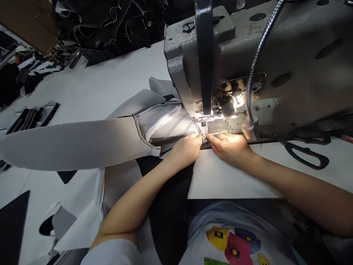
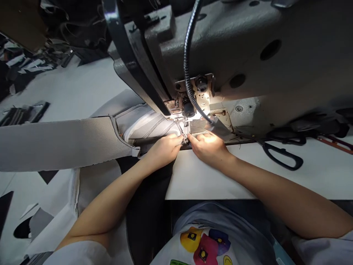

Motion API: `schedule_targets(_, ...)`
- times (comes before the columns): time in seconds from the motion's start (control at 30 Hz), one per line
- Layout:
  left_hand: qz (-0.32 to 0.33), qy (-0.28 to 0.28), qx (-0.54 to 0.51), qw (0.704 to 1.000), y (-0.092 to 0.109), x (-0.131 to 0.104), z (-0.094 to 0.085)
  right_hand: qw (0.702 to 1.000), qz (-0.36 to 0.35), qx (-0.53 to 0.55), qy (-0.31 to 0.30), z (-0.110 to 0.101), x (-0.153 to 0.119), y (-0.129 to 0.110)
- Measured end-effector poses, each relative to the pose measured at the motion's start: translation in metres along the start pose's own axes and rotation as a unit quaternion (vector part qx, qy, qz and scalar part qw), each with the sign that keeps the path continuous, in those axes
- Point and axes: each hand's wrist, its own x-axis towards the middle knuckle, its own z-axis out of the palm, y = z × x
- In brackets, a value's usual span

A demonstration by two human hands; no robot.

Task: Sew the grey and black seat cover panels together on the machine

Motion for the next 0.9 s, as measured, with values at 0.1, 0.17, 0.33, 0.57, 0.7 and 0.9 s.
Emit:
schedule_targets(0.1,0.003,0.012,0.023,1.0,-0.001,0.005,0.001,0.999,0.003,0.006,-0.052,0.001,0.004,0.001)
schedule_targets(0.17,0.004,0.012,0.035,0.999,-0.001,0.007,0.001,0.997,0.011,0.019,-0.073,0.003,0.006,0.002)
schedule_targets(0.33,-0.019,0.008,0.047,0.999,0.001,0.005,-0.002,0.985,0.079,0.126,-0.092,0.001,0.014,0.003)
schedule_targets(0.57,-0.029,0.039,0.025,0.999,-0.001,0.006,0.002,0.971,0.082,0.18,-0.136,-0.005,0.019,-0.005)
schedule_targets(0.7,-0.023,0.087,0.0,0.996,-0.001,0.006,0.005,0.99,0.027,0.076,-0.112,-0.005,0.01,-0.01)
schedule_targets(0.9,-0.009,0.066,0.038,0.997,0.001,0.004,0.003,0.997,0.009,0.022,-0.08,-0.003,0.005,-0.012)
